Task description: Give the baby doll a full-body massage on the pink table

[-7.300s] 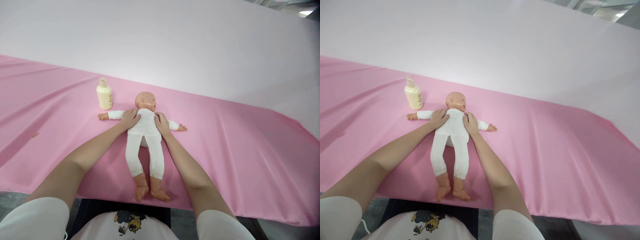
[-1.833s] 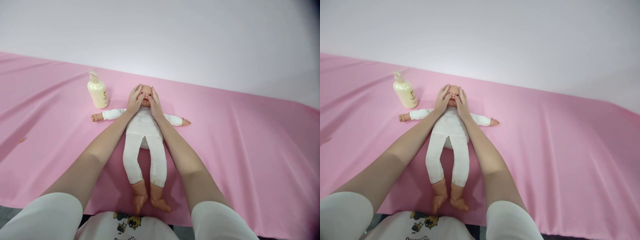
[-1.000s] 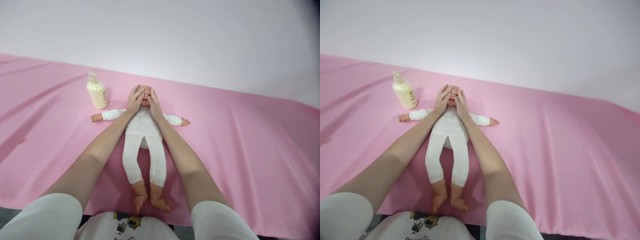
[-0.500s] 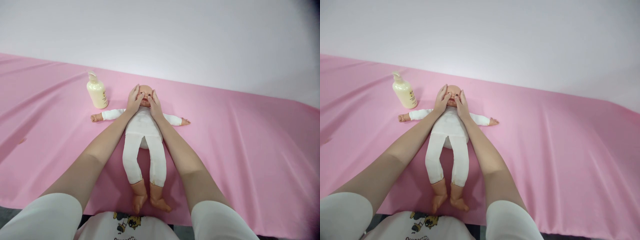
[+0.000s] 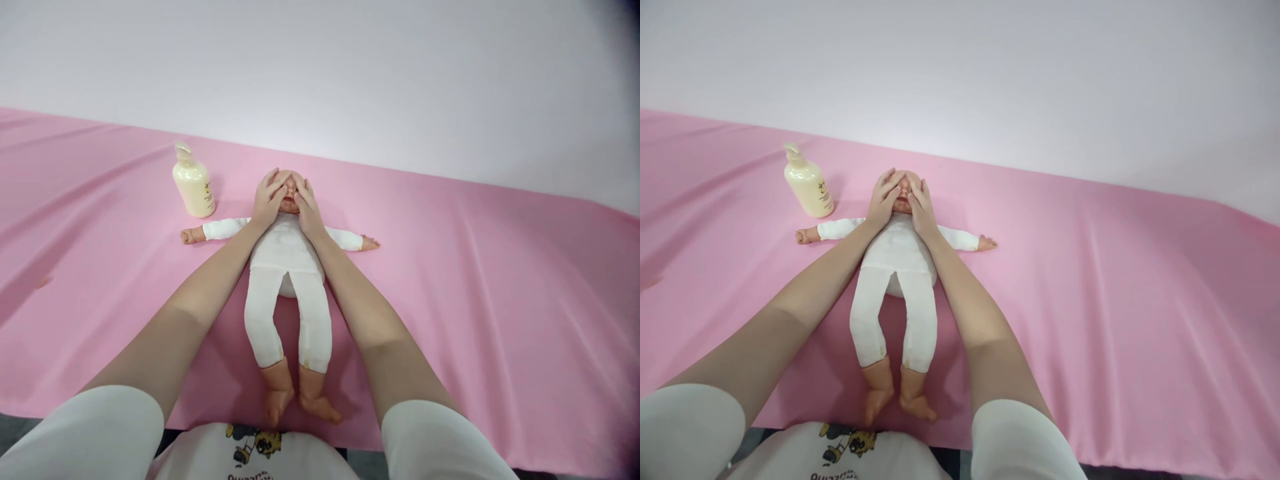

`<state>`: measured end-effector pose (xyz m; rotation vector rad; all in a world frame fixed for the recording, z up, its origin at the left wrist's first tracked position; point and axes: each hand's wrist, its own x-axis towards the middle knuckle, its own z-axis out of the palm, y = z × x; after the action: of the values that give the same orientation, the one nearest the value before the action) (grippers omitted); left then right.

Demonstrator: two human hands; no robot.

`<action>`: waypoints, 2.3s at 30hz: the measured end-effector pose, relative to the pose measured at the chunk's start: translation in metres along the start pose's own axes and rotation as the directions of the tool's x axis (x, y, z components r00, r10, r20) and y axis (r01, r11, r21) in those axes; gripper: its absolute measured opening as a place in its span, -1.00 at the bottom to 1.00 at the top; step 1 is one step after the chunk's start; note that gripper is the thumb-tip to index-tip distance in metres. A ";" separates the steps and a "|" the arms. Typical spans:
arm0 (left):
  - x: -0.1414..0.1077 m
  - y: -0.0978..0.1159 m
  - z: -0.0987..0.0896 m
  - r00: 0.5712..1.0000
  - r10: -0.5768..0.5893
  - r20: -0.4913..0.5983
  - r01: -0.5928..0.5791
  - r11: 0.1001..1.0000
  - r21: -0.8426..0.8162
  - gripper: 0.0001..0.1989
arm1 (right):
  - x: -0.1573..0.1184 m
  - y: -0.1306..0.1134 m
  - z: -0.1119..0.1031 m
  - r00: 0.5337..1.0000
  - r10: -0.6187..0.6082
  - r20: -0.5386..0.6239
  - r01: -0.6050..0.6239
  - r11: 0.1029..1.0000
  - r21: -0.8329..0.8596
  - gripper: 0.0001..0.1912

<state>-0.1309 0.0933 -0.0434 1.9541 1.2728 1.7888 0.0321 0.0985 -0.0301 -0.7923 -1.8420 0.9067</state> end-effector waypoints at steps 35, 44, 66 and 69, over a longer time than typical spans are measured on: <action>0.001 0.001 0.000 0.990 -0.132 -0.049 0.122 0.979 -0.166 -0.31 | -0.002 -0.004 0.002 0.980 0.156 -0.128 -0.123 0.965 0.229 0.00; 0.001 0.008 -0.002 0.987 -0.157 -0.023 0.150 0.971 -0.185 -0.27 | -0.004 -0.005 0.000 0.979 0.140 -0.147 -0.107 0.970 0.216 0.02; 0.001 0.002 0.001 0.987 -0.156 -0.025 0.148 0.970 -0.193 -0.27 | -0.005 0.008 -0.004 0.946 0.189 -0.264 -0.151 0.976 0.157 -0.17; 0.001 0.001 0.001 0.986 -0.166 -0.016 0.161 0.969 -0.186 -0.28 | -0.004 0.009 -0.003 0.948 0.200 -0.248 -0.152 0.968 0.199 -0.14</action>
<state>-0.1295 0.0938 -0.0426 1.6785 1.1922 1.7923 0.0375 0.1003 -0.0385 -0.9295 -1.4517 1.0089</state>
